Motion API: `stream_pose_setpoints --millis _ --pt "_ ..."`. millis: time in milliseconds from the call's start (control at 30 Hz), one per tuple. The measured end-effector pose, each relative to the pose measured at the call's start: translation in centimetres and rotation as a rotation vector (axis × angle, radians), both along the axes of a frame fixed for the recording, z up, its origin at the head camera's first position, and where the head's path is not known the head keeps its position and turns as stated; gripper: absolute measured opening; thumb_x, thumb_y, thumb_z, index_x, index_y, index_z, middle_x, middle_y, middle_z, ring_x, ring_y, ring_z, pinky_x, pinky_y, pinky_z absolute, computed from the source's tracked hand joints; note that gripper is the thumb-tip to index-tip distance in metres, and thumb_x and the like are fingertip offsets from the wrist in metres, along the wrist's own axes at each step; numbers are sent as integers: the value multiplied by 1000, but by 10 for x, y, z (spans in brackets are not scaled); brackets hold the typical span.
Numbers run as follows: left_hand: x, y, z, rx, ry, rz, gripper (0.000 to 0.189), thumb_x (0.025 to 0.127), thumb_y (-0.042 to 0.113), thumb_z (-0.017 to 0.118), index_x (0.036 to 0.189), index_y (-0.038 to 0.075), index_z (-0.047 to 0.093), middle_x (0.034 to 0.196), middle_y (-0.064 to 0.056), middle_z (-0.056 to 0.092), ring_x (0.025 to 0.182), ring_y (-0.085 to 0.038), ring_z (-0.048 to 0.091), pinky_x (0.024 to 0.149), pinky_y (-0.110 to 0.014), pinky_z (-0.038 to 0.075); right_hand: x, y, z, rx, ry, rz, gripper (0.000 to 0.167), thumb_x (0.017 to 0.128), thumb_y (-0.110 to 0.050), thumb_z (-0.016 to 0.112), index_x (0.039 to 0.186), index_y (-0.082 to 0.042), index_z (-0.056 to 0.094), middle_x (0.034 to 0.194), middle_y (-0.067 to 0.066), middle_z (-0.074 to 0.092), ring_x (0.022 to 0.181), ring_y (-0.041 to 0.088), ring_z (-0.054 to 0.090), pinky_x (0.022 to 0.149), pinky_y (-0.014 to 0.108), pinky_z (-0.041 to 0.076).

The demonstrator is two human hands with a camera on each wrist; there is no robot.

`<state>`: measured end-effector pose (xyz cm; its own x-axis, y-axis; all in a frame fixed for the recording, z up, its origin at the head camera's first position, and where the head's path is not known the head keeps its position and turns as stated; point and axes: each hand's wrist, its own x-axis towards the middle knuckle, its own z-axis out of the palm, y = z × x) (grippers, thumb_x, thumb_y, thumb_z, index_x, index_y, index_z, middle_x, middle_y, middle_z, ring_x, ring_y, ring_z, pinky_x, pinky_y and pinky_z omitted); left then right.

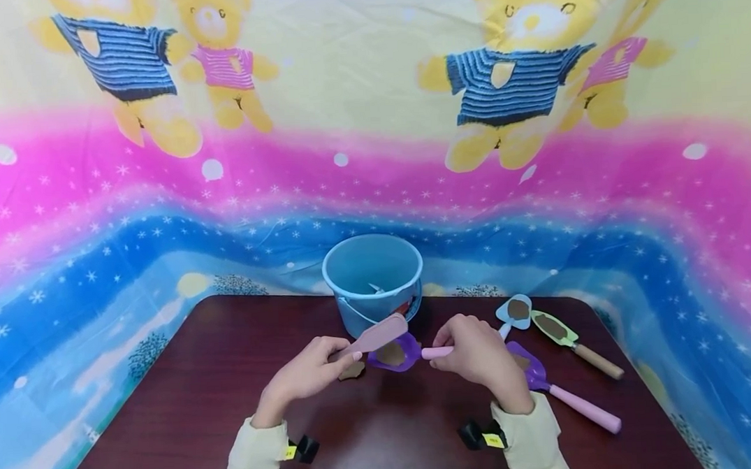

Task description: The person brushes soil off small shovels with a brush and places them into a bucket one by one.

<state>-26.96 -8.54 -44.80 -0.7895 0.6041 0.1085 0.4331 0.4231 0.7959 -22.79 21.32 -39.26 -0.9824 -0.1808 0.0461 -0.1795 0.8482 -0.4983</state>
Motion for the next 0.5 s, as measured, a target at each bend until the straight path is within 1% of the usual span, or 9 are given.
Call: stream_pose_setpoints --millis 133,200,300,500 --pt "2 7 1 -42 43 -1 30 103 35 59 83 14 65 61 6 47 53 -6 39 50 -23 36 1 -1 1 -59 31 5 18 81 -35 87 86 -19 80 76 -8 73 66 11 62 62 34 49" --pt "3 12 0 -64 49 -5 29 103 36 59 83 15 65 61 6 45 54 -5 40 52 -22 36 1 -2 1 -90 48 8 19 83 -38 85 86 -19 81 75 -8 73 66 10 63 62 34 48" --pt "5 18 -3 -87 56 -10 29 103 36 59 83 15 65 61 6 45 56 -5 41 54 -22 37 1 -2 0 -124 60 5 19 83 -36 84 88 -18 81 75 -8 74 67 10 64 62 35 49" --pt "6 23 -6 -124 47 -9 26 104 36 56 88 17 65 65 6 49 59 -6 44 57 -21 40 2 2 1 -151 38 -5 19 83 -33 85 90 -16 82 76 -7 74 66 11 64 61 34 51"
